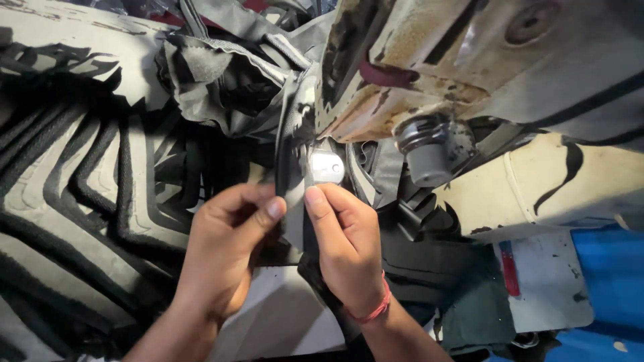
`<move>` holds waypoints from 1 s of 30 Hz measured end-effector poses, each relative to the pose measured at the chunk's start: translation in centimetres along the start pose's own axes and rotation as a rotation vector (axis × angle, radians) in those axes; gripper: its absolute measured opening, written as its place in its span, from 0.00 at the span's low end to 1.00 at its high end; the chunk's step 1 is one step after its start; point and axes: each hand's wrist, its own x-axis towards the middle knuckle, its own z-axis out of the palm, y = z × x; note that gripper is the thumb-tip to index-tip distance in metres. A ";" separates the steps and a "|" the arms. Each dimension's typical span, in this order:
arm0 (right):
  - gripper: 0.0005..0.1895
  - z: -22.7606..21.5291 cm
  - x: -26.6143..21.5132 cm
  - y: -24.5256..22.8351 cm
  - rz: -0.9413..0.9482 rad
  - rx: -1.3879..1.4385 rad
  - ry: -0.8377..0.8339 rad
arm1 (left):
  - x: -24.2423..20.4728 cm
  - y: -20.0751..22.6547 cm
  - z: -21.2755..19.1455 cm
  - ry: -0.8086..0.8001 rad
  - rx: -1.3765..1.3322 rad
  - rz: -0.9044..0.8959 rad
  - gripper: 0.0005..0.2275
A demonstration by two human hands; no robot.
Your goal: Stitching together components of shoe uppers using an industrial sewing machine.
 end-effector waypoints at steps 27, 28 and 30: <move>0.10 -15.1 -6.0 6.0 0.036 -0.670 -0.010 | -3.2 -4.6 -1.1 -0.152 0.230 -0.243 0.13; 0.05 -15.7 -5.6 5.8 0.155 -0.477 -0.043 | -3.3 -4.5 -0.5 -0.185 0.223 -0.266 0.13; 0.07 -15.2 -5.5 5.1 0.211 -0.479 0.036 | -3.9 -3.8 0.0 -0.244 0.238 -0.236 0.12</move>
